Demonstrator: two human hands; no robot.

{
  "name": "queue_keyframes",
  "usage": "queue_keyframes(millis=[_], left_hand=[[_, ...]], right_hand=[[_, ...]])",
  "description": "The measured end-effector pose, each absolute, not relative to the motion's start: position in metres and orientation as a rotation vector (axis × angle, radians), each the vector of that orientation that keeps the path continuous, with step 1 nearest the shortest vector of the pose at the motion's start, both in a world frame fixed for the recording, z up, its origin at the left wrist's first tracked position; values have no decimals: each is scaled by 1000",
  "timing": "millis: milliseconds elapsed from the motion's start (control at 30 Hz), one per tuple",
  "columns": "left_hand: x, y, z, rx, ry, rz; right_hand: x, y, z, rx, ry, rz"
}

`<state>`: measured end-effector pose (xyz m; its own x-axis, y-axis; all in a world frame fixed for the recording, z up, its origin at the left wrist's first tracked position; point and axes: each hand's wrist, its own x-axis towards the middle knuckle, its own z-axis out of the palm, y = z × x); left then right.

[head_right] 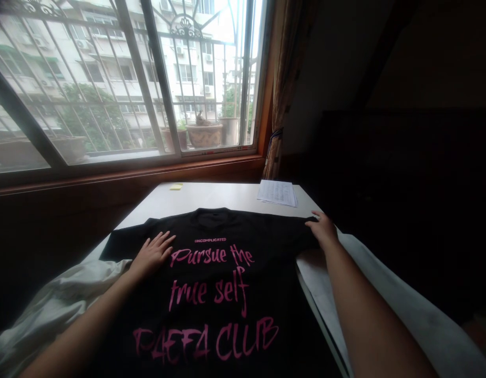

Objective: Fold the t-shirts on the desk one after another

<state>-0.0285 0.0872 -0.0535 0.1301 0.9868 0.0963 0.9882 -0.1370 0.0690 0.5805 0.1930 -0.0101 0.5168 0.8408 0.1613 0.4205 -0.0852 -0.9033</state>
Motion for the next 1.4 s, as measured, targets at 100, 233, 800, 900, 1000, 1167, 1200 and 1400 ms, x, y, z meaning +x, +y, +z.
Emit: queue_keyframes(millis=[100,233,800,900,1000,1167,1200,1400], left_hand=[[-28,87,-54,-2347,-2051,-186],[-29,88,-55,-2349,-2046,-188],[-30,89,-58,-2353,-2039,-160],[-29,88,-57,-2354,-2027,-158],[-29,88,-56,-2353,-2023,-160],[-30,89,-56,-2349,-2044,-150],[-31,90,-56,-2352,-2045,-146],[-31,90,-58,-2366,-2058,-172]], right_hand=[[553,189,15,-1727,-1342,228],[493,169,44,-1585,-1817,48],[436,119,-38,-1508,-2246,55],[432,147,-45,-1697,-2212,111],[419,174,-47,-1890,-2163,178],[403,199,-60,-1998,-2132,215],[402,201,-63,-2001,-2136,215],[405,201,-73,-1989,-2172,200]])
